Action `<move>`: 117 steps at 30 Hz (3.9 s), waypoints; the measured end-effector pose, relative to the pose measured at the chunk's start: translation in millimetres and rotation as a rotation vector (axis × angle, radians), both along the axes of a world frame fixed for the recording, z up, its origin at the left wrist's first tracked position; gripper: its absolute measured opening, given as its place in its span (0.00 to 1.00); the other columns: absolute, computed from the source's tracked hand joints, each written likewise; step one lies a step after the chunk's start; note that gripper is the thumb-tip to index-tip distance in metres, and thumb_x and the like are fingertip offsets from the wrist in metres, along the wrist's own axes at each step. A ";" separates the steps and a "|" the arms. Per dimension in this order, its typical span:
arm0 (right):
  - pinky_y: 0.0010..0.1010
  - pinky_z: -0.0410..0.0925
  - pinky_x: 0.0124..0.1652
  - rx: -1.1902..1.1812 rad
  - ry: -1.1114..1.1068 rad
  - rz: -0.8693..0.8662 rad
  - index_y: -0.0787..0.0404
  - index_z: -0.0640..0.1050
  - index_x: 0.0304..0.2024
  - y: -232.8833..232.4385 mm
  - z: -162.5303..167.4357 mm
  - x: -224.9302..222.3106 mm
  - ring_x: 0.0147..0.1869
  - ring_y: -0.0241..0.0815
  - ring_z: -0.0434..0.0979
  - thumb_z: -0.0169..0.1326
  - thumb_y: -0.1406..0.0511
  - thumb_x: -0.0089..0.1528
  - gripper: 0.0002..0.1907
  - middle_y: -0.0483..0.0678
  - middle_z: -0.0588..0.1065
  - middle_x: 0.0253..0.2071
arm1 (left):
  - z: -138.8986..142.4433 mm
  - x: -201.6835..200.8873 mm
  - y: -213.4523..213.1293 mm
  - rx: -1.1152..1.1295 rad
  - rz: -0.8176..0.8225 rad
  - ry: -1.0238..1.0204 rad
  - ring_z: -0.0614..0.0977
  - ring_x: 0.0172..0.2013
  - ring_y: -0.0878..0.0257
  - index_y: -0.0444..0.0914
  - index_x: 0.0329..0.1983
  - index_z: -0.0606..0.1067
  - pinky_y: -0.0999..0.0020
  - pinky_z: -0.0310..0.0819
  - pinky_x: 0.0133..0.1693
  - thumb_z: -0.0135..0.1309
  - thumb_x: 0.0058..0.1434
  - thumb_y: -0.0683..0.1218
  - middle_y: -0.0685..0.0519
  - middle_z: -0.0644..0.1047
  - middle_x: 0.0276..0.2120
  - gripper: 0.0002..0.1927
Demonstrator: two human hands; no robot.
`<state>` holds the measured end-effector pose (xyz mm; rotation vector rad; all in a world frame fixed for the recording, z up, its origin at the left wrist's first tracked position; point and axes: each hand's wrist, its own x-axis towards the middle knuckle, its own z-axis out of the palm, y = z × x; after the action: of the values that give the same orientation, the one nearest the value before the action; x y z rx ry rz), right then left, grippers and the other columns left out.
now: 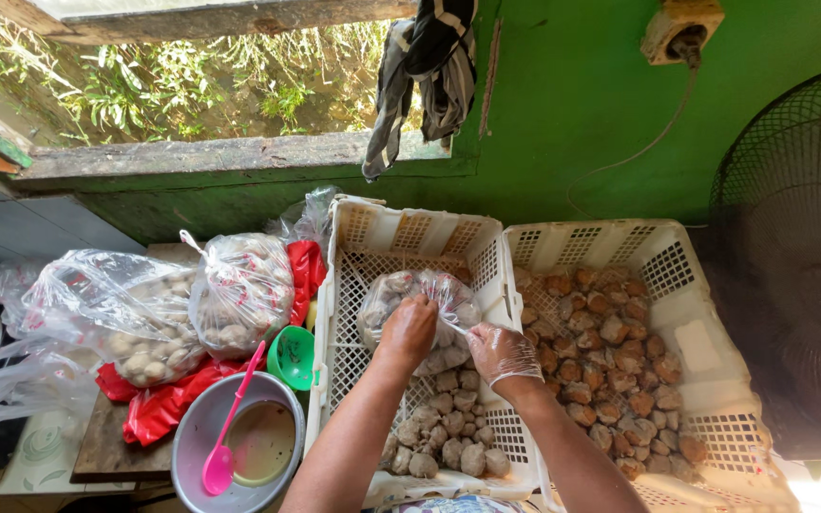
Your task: The person scoops meatballs from a white crate into a plastic bag using a pink ladle, then ties the bag and places it in the crate. The person repeats this process multiple times, filling several bags with meatballs.
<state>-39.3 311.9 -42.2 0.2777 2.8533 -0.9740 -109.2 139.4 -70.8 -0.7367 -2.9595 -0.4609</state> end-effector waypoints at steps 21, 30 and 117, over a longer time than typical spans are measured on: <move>0.49 0.65 0.58 0.327 0.202 0.563 0.54 0.70 0.64 -60.1 -71.4 -134.2 0.62 0.64 0.70 0.53 0.55 0.63 0.27 0.64 0.67 0.64 | 89.5 226.5 -99.3 0.193 0.390 0.412 0.76 0.57 0.46 0.34 0.40 0.78 0.47 0.61 0.65 0.60 0.58 0.43 0.43 0.78 0.48 0.09; 0.40 0.70 0.49 -0.024 0.309 0.681 0.60 0.80 0.49 -41.2 -13.7 -199.3 0.48 0.52 0.79 0.53 0.63 0.64 0.13 0.56 0.80 0.44 | 77.9 223.4 -97.9 0.204 0.428 0.395 0.78 0.53 0.48 0.31 0.38 0.78 0.51 0.64 0.64 0.59 0.60 0.44 0.42 0.79 0.43 0.10; 0.43 0.58 0.69 0.051 -0.849 0.981 0.48 0.66 0.72 -74.1 -74.1 -16.1 0.75 0.50 0.63 0.51 0.30 0.50 0.54 0.50 0.66 0.72 | 82.5 237.2 -107.8 0.492 0.267 0.467 0.80 0.49 0.47 0.30 0.40 0.77 0.54 0.74 0.55 0.57 0.59 0.37 0.40 0.80 0.41 0.07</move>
<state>-55.4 237.8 -116.4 -0.5385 1.8290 -0.4039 127.9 31.7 11.6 -0.3285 -2.3225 -0.8186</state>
